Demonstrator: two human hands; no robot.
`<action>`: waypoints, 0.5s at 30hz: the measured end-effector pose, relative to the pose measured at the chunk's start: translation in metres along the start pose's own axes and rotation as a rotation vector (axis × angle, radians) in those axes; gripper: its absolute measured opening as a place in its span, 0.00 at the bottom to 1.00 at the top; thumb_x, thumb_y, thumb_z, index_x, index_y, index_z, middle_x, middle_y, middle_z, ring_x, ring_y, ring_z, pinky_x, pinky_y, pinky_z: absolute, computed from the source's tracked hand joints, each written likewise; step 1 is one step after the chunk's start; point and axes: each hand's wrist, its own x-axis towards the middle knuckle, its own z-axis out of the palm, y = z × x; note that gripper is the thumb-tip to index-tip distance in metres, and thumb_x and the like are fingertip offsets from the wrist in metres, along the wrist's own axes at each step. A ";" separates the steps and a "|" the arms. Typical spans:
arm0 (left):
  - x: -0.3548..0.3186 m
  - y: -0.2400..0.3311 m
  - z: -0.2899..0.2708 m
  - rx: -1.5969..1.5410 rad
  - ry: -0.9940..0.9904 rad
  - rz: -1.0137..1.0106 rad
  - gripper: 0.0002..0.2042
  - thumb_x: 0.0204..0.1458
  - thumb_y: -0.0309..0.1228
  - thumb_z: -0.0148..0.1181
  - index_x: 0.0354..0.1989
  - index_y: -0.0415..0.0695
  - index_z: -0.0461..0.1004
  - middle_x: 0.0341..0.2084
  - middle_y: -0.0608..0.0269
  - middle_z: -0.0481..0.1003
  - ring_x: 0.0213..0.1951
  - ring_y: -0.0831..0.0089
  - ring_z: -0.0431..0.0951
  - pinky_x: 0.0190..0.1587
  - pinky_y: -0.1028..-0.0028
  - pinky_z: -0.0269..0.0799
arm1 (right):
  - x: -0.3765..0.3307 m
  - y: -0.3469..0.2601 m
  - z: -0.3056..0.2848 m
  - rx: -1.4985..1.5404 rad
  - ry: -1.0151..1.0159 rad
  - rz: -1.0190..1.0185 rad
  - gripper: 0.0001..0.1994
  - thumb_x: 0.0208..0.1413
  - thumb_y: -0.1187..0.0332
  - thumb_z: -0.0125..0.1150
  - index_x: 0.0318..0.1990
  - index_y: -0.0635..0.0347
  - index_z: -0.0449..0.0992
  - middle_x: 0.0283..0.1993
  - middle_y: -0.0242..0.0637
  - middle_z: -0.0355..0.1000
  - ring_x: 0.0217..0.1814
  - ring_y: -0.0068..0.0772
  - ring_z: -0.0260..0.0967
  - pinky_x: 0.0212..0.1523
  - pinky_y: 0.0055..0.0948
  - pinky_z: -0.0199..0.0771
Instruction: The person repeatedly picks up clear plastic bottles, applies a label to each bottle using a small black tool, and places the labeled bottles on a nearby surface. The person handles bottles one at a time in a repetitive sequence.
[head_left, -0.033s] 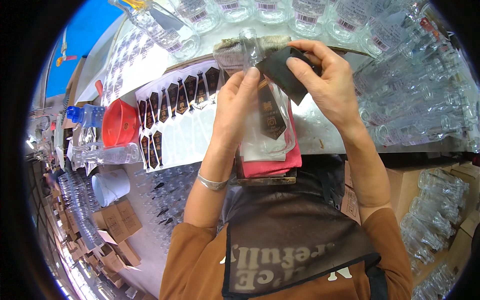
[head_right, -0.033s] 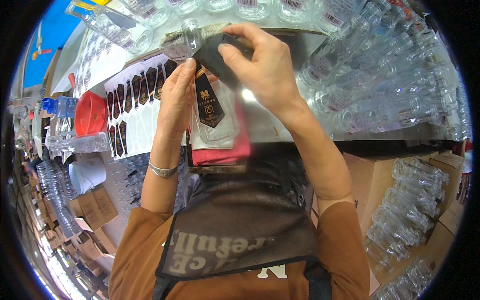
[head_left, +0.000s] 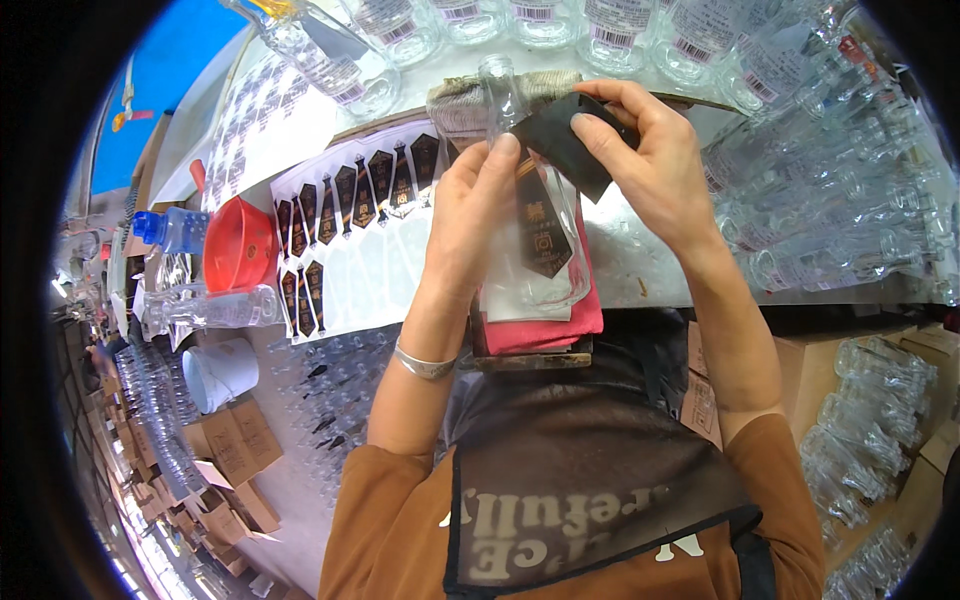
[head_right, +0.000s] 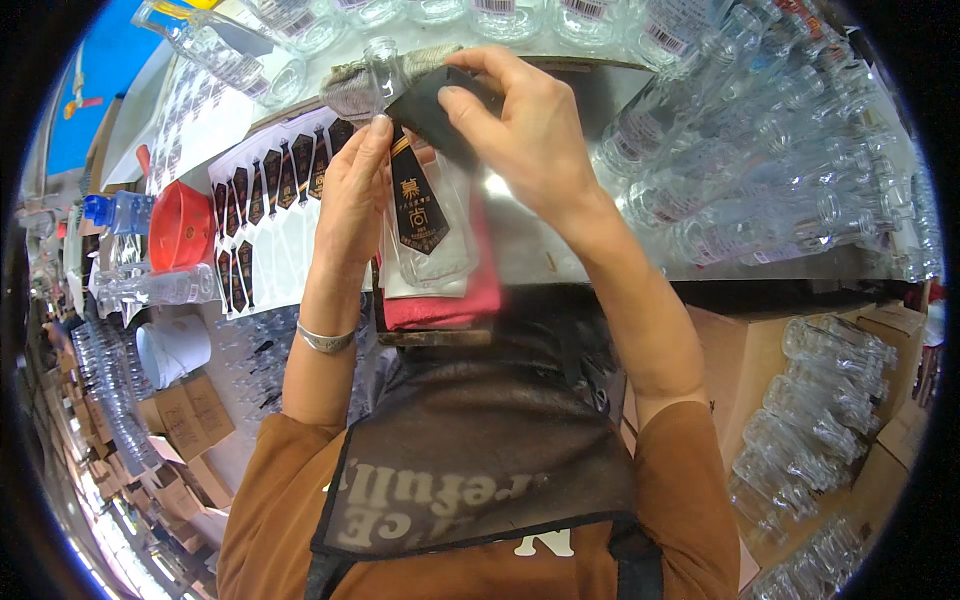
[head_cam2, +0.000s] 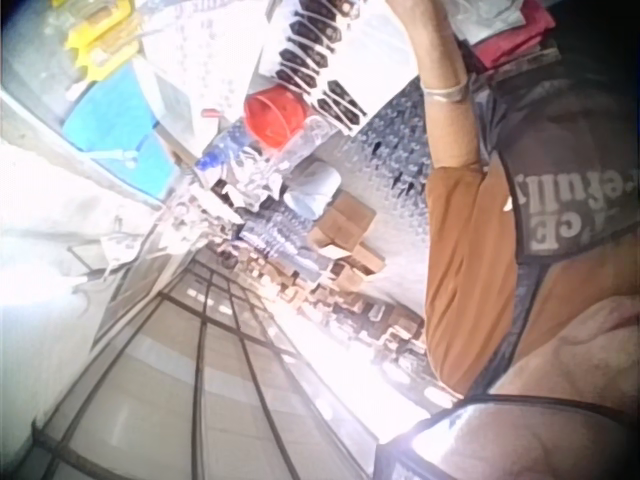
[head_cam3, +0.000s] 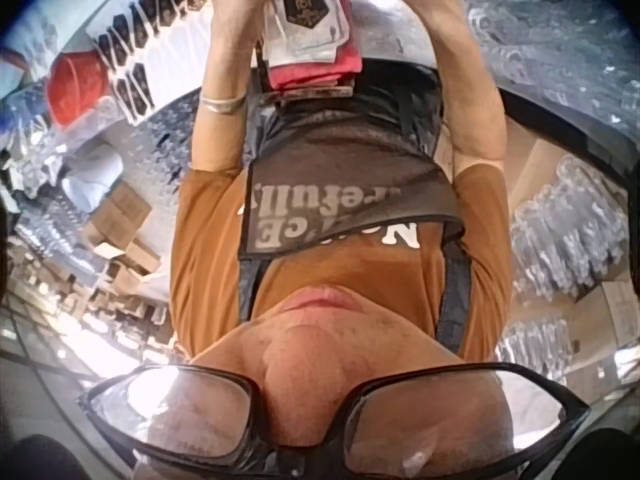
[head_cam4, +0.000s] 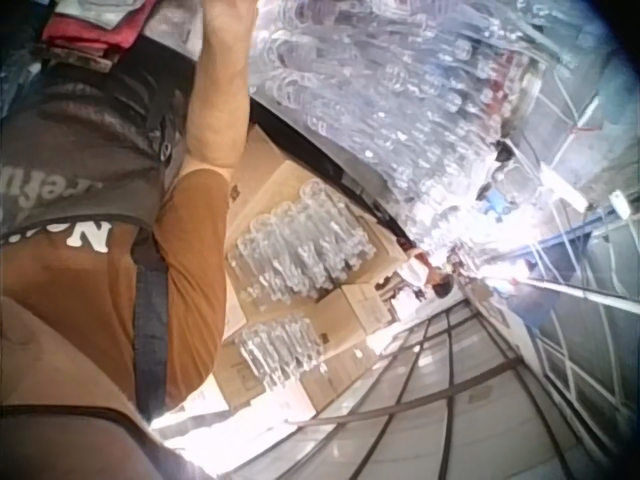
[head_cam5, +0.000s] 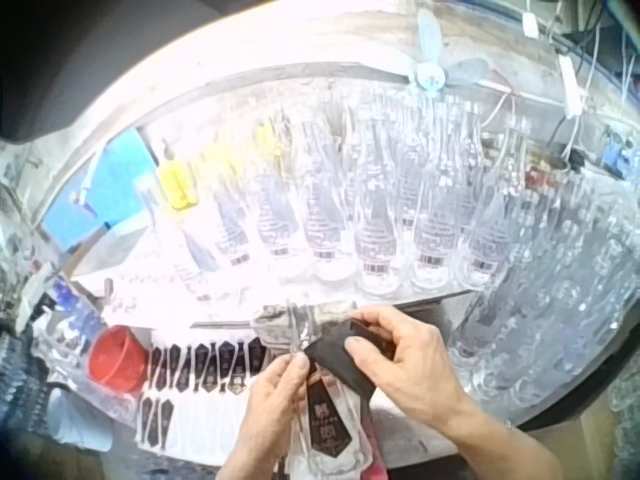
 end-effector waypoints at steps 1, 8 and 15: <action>-0.001 0.001 0.000 -0.055 0.004 -0.022 0.23 0.65 0.48 0.54 0.52 0.37 0.73 0.43 0.59 0.80 0.42 0.73 0.81 0.43 0.77 0.78 | 0.002 0.000 -0.001 -0.069 -0.022 -0.031 0.17 0.57 0.66 0.64 0.50 0.69 0.77 0.38 0.46 0.81 0.35 0.26 0.78 0.39 0.26 0.77; -0.020 0.011 -0.012 -0.113 0.074 0.012 0.33 0.66 0.52 0.48 0.65 0.31 0.61 0.56 0.45 0.73 0.58 0.62 0.75 0.61 0.66 0.69 | -0.002 -0.035 -0.014 -0.329 -0.238 -0.594 0.13 0.47 0.82 0.62 0.42 0.61 0.79 0.42 0.37 0.78 0.42 0.36 0.74 0.43 0.30 0.76; -0.057 -0.001 -0.037 0.003 0.165 0.077 0.27 0.69 0.45 0.46 0.64 0.32 0.62 0.58 0.43 0.72 0.59 0.61 0.75 0.59 0.67 0.72 | -0.007 -0.061 -0.009 -0.379 -0.315 -0.731 0.13 0.42 0.83 0.63 0.38 0.60 0.79 0.40 0.36 0.78 0.43 0.39 0.74 0.43 0.33 0.77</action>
